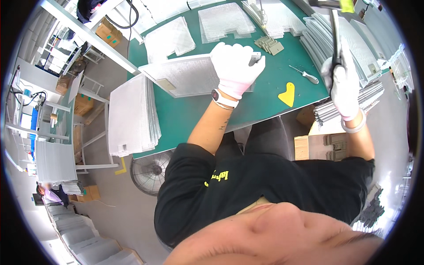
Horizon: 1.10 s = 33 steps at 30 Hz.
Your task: The person assembles metal frames by placing a mesh sheet onto a workbench, positioning a plastic insert, and fitting metal rails around the edges. They use a power drill to secure the components together. The process is repeated for multiple units, with the person handling mesh sheets, plastic inserts, metal rails, and a power drill.
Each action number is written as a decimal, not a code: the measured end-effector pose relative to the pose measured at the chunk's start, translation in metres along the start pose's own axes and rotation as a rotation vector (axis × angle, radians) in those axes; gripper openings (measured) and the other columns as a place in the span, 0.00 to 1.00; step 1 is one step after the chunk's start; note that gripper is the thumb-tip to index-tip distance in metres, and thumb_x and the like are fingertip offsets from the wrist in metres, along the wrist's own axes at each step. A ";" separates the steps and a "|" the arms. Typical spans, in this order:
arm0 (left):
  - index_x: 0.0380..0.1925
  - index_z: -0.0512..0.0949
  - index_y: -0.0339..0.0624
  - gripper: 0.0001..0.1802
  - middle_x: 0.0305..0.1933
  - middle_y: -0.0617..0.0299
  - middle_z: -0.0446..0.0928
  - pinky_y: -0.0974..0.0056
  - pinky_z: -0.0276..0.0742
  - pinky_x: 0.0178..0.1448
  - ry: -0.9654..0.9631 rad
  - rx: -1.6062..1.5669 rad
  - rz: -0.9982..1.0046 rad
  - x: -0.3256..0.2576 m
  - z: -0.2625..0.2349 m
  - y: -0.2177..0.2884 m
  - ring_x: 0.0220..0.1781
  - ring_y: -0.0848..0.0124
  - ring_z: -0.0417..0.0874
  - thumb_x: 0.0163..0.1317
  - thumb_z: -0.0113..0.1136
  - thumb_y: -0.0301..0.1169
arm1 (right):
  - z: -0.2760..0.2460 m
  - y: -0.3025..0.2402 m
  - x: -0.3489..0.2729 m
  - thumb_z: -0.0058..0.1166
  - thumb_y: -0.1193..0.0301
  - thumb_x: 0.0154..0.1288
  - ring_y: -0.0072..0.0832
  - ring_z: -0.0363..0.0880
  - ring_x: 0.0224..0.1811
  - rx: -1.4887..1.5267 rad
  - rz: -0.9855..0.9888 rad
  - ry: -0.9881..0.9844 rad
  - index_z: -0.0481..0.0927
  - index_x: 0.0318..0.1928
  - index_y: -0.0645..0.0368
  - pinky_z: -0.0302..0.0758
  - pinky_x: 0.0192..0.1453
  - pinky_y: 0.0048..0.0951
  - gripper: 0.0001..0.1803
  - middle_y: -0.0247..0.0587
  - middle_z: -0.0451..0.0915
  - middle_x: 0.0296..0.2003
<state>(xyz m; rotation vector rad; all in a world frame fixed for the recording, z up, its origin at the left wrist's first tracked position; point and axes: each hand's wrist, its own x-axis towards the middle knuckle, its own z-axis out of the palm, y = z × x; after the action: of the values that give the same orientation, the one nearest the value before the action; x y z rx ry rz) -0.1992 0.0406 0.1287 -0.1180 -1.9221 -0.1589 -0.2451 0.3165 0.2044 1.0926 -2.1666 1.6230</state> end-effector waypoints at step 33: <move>0.16 0.71 0.52 0.14 0.21 0.66 0.67 0.55 0.62 0.39 0.031 -0.185 0.006 0.009 0.015 -0.004 0.27 0.61 0.70 0.40 0.71 0.35 | 0.099 -0.077 0.272 0.57 0.69 0.67 0.22 0.79 0.36 0.375 -0.698 -0.083 0.72 0.59 0.60 0.78 0.43 0.26 0.21 0.34 0.79 0.37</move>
<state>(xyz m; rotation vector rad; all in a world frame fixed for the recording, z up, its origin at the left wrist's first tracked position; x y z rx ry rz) -0.2172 0.0392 0.1315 -0.2429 -1.8731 -0.3329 -0.3587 0.1032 0.3809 1.7850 -1.2831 1.6596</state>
